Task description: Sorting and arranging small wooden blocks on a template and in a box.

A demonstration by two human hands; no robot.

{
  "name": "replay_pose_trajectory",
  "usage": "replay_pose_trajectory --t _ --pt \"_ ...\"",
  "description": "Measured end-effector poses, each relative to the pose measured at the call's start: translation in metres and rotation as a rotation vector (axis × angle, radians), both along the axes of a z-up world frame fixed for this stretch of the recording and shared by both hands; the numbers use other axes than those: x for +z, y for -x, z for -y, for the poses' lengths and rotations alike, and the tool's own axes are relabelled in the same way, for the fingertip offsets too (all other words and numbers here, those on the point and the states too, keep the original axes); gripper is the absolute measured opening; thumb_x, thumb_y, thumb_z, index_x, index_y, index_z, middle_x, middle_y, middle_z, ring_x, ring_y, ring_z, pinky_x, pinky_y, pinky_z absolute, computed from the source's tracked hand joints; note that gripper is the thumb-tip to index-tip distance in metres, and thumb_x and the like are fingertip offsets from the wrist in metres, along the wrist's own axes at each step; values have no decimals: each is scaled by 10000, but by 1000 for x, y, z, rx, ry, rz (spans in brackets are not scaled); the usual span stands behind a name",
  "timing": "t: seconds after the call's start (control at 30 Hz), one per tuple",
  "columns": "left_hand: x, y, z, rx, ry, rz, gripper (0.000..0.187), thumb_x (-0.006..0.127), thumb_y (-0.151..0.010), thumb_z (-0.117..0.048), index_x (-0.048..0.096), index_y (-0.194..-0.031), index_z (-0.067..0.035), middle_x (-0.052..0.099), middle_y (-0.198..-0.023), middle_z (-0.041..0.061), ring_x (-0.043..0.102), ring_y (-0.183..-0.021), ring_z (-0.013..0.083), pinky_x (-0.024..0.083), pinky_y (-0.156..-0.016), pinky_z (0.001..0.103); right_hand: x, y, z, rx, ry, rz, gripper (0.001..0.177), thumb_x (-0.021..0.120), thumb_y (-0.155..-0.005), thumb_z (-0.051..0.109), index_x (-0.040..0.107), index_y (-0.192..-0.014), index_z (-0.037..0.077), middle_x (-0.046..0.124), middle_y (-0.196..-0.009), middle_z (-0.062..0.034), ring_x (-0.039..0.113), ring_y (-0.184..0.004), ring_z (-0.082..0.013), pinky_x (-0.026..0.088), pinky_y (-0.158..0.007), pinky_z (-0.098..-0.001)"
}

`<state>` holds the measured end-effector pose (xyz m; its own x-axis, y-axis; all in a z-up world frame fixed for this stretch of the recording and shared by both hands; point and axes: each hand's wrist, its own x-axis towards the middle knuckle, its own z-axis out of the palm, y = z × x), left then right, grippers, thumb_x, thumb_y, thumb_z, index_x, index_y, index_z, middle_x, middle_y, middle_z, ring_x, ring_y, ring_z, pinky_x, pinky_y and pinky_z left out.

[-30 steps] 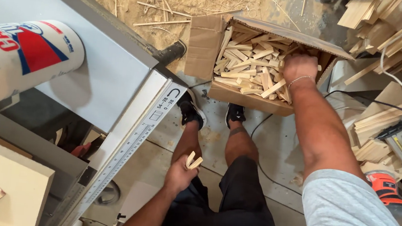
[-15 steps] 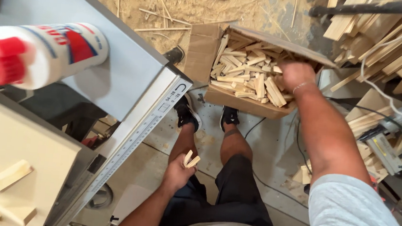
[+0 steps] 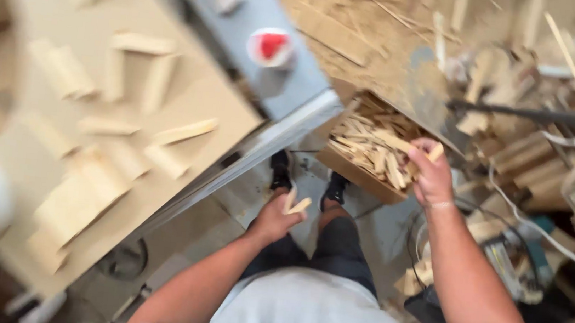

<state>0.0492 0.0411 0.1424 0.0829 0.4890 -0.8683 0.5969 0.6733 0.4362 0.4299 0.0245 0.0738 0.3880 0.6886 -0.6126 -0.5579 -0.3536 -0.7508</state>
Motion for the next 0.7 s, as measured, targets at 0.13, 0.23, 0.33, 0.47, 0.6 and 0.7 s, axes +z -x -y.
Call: replay_pose_trajectory --t 0.13,0.23,0.33,0.47,0.6,0.7 --pt "52 7 -2 184 -108 140 432 867 -660 -286 729 -1033 -117 676 -746 81 668 -673 200 524 -637 294 78 47 -20 141 -38 52 305 784 -931 129 609 -1172 63 617 -882 -60 697 -748 -190 617 -684 -314" --pt "106 23 -6 297 -229 304 391 853 -669 -189 727 -1029 -102 637 -653 81 613 -548 171 479 -531 237 148 90 -36 309 -140 43 259 748 -951 132 585 -1145 77 634 -841 -78 696 -720 -190 598 -664 -298" --pt "146 40 -7 350 -309 350 366 851 -665 -151 741 -1012 -118 620 -564 65 596 -446 145 455 -438 219 174 113 -50 374 -254 -39 237 735 -926 82 568 -1093 60 674 -788 -130 723 -660 -240 614 -606 -329" --pt "210 73 -9 480 -353 349 339 840 -703 -150 730 -1022 -125 607 -511 93 591 -391 180 462 -399 233 246 165 -89 515 -344 147 219 760 -896 58 585 -1027 46 638 -761 -76 682 -658 -173 579 -639 -302" --pt "208 116 -7 550 -446 369 359 848 -694 -151 737 -1034 -113 635 -516 129 618 -374 203 485 -356 254 350 226 -140 599 -344 404 215 816 -893 117 629 -957 33 630 -715 -90 599 -623 -150 521 -620 -307" --pt "235 154 -15 675 -515 403 391 844 -697 -103 711 -1062 -57 633 -534 151 602 -370 202 490 -352 251 383 274 -185 673 -349 509 321 920 -781 155 650 -911 38 640 -673 -110 622 -565 -183 521 -585 -309"
